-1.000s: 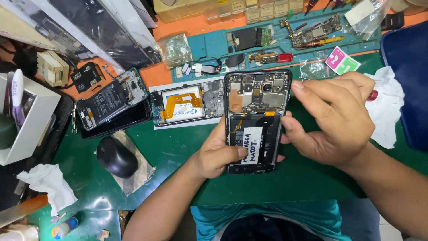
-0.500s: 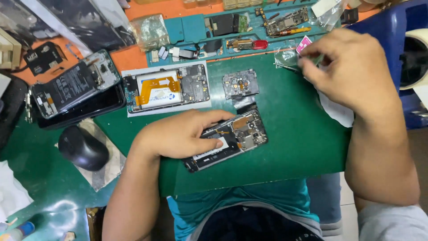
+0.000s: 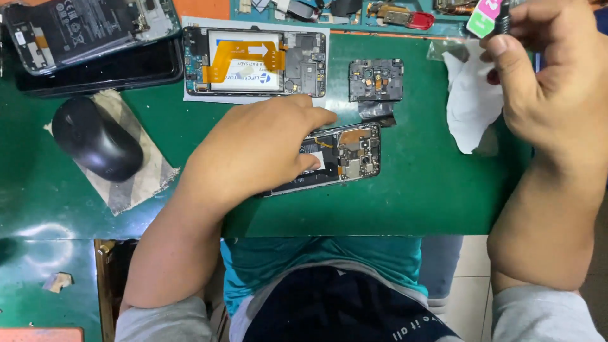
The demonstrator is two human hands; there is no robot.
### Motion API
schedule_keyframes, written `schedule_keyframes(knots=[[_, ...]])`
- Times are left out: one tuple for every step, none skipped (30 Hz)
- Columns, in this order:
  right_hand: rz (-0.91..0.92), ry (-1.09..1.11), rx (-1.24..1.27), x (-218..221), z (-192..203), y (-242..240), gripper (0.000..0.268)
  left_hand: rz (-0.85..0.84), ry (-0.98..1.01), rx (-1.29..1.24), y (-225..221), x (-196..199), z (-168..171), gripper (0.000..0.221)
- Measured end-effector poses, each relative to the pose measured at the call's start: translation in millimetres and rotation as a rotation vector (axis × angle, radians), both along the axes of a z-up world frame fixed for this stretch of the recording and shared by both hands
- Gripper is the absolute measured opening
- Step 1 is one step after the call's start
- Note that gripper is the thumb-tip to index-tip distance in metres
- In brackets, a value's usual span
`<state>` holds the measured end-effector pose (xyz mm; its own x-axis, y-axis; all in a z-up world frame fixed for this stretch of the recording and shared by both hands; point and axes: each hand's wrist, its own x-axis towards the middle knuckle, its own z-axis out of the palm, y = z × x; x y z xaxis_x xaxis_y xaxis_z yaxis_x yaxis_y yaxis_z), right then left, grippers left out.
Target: The person is disassembling a mobile phone by removing internal screws and prying out the motherboard and other components.
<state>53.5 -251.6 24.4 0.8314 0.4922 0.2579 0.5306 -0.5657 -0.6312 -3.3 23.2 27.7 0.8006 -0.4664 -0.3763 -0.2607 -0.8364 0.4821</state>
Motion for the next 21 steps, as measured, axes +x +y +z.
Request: schedule_keyframes(knots=[[0.002, 0.002, -0.003, 1.0, 0.0, 0.4, 0.010, 0.002, 0.002, -0.003, -0.7, -2.3, -0.3, 0.047], [0.036, -0.051, -0.019, 1.2, -0.3, 0.3, 0.009, 0.001, -0.102, 0.099, -1.8, -4.4, -0.9, 0.038], [0.070, -0.104, -0.035, 1.6, -0.6, 0.0, 0.012, 0.000, -0.207, 0.200, -3.1, -6.5, -1.6, 0.032], [0.069, -0.101, -0.038, -0.3, -0.6, 0.2, 0.012, 0.000, -0.203, 0.196, -3.3, -6.5, -4.2, 0.032], [0.032, -0.099, -0.046, -2.4, -0.3, 0.5, 0.014, 0.000, -0.202, 0.206, -3.4, -6.8, -6.5, 0.030], [-0.003, -0.098, -0.052, -3.9, 0.0, 1.5, 0.016, 0.004, -0.202, 0.217, -3.0, -7.4, -8.5, 0.028], [0.000, -0.095, -0.054, -3.1, -2.4, -0.9, 0.016, 0.007, -0.199, 0.215, -2.8, -7.7, -10.0, 0.028], [-0.006, -0.083, -0.043, -1.3, -4.2, -3.2, 0.017, -0.001, -0.184, 0.198, -2.5, -7.2, -10.9, 0.027], [-0.012, -0.070, -0.032, 0.4, -5.5, -5.6, 0.022, -0.010, -0.169, 0.180, -2.3, -6.8, -11.3, 0.025], [-0.012, -0.073, -0.034, 1.8, -6.9, -8.8, 0.022, -0.009, -0.172, 0.179, -1.9, -6.4, -11.9, 0.025], [-0.112, 0.006, -0.149, 3.0, -8.0, -12.1, 0.023, -0.006, -0.160, 0.170, -1.6, -6.1, -12.1, 0.025], [-0.214, 0.082, -0.264, 4.3, -8.5, -15.5, 0.025, -0.002, -0.150, 0.160, -1.4, -5.8, -11.8, 0.024], [-0.215, 0.077, -0.264, 6.3, -8.1, -16.5, 0.025, -0.002, -0.155, 0.159, -1.1, -5.2, -12.1, 0.024], [-0.168, 0.034, -0.551, 7.5, -7.4, -17.6, 0.040, -0.002, -0.155, 0.170, -0.9, -4.9, -11.9, 0.025], [-0.122, -0.004, -0.831, 8.3, -6.0, -18.8, 0.056, -0.003, -0.155, 0.181, -0.8, -5.0, -11.1, 0.026], [-0.128, -0.011, -0.833, 9.2, -7.7, -19.1, 0.056, -0.005, -0.164, 0.178, -1.2, -4.9, -11.5, 0.026], [-0.161, 0.078, -0.855, 9.7, -8.5, -19.4, 0.047, -0.002, -0.173, 0.162, -1.5, -5.2, -11.1, 0.028], [-0.192, 0.160, -0.873, 12.0, -8.6, -18.8, 0.037, 0.003, -0.189, 0.149, -1.1, -4.7, -9.6, 0.029], [-0.199, 0.146, -0.871, 8.5, -6.8, -18.6, 0.037, 0.004, -0.204, 0.150, -0.8, -4.7, -10.1, 0.029], [-0.247, 0.172, -0.944, 5.2, -4.7, -18.8, 0.032, -0.002, -0.200, 0.135, -0.8, -4.3, -10.7, 0.033], [-0.297, 0.198, -1.016, 2.0, -3.2, -18.7, 0.027, -0.008, -0.196, 0.121, -0.6, -3.7, -11.8, 0.036]])
